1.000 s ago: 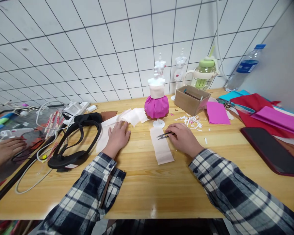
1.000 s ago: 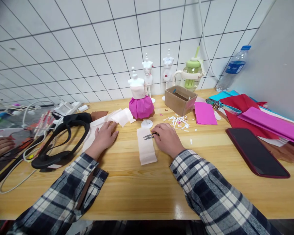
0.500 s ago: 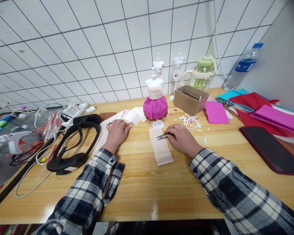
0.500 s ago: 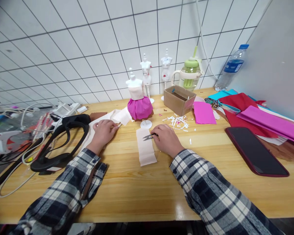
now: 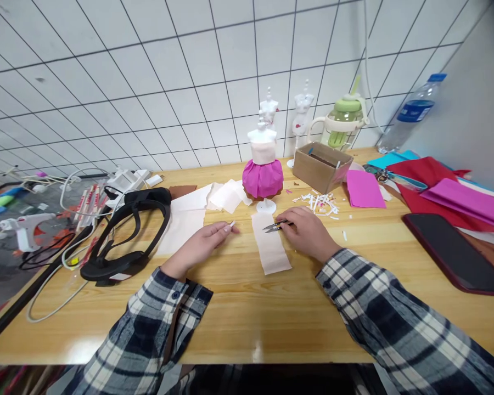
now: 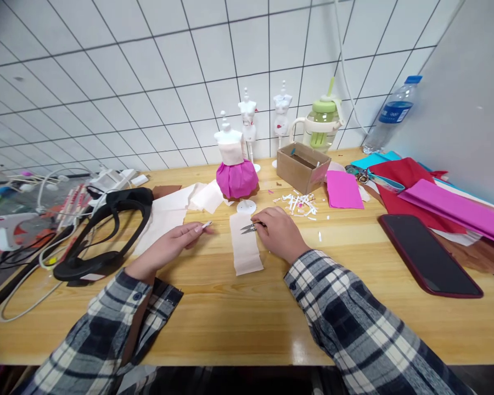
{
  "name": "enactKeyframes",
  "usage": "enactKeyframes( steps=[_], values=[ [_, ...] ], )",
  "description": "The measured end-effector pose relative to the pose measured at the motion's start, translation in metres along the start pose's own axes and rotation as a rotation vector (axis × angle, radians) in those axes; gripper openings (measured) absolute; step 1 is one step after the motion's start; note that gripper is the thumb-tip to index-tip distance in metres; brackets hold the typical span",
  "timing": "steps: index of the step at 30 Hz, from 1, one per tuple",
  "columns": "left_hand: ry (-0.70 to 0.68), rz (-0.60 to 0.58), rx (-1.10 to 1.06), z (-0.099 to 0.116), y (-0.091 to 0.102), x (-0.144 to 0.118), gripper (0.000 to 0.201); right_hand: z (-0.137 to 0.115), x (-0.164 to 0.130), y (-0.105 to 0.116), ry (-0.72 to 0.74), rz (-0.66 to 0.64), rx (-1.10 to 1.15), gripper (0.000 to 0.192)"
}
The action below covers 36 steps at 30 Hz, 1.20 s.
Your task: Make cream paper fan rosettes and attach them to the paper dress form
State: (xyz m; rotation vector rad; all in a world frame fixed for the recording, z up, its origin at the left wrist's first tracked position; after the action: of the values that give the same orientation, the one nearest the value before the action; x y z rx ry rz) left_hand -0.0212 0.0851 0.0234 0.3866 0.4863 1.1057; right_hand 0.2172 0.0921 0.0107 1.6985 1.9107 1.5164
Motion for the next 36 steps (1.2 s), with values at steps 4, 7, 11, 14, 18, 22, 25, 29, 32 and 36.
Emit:
enactKeyframes(
  steps=[4, 7, 11, 14, 18, 22, 25, 29, 32, 36],
  values=[
    [-0.099, -0.184, -0.031, 0.007, -0.03, -0.001, 0.05, -0.017, -0.001, -0.001, 0.002, 0.0, 0.078, 0.019],
    [-0.253, -0.149, -0.004, 0.016, -0.049, 0.001, 0.049, -0.036, 0.002, -0.006, -0.009, 0.016, 0.184, 0.028],
    [-0.471, 0.05, 0.112, 0.028, -0.057, 0.002, 0.043, -0.054, 0.007, -0.008, -0.182, 0.185, 0.319, 0.031],
    [-0.533, 0.146, 0.19, 0.03, -0.052, 0.0, 0.039, -0.068, 0.006, -0.008, -0.155, 0.211, 0.411, 0.032],
    [-0.596, 0.158, 0.252, 0.03, -0.047, -0.005, 0.037, -0.079, -0.002, -0.005, 0.063, 0.152, 0.311, 0.033],
    [-0.6, 0.173, 0.342, 0.029, -0.048, -0.006, 0.035, -0.066, -0.005, -0.003, 0.047, 0.196, 0.3, 0.028],
    [-0.585, 0.173, 0.378, 0.028, -0.049, -0.005, 0.028, -0.066, -0.003, -0.004, 0.081, 0.183, 0.298, 0.024],
    [-0.551, 0.121, 0.389, 0.03, -0.052, -0.004, 0.022, -0.071, -0.003, -0.003, 0.134, 0.162, 0.262, 0.024],
    [-0.519, 0.038, 0.287, 0.032, -0.056, -0.005, 0.024, -0.069, -0.003, -0.001, 0.145, 0.169, 0.252, 0.023],
    [-0.512, 0.002, 0.133, 0.033, -0.056, -0.007, 0.037, -0.066, -0.001, 0.0, 0.122, 0.152, 0.257, 0.02]
  ],
)
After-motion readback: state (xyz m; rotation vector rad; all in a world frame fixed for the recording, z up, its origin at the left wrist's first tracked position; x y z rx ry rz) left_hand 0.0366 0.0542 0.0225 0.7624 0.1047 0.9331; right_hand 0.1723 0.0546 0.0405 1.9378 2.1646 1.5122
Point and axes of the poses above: each hand's wrist, its own x-axis towards the middle knuckle, its own y-axis out of the back of the hand, z = x × y, the point moved 7 cm from there along x, towards the middle knuckle, and after that the axes turned 1 degree about x, right-handed, at the moved point
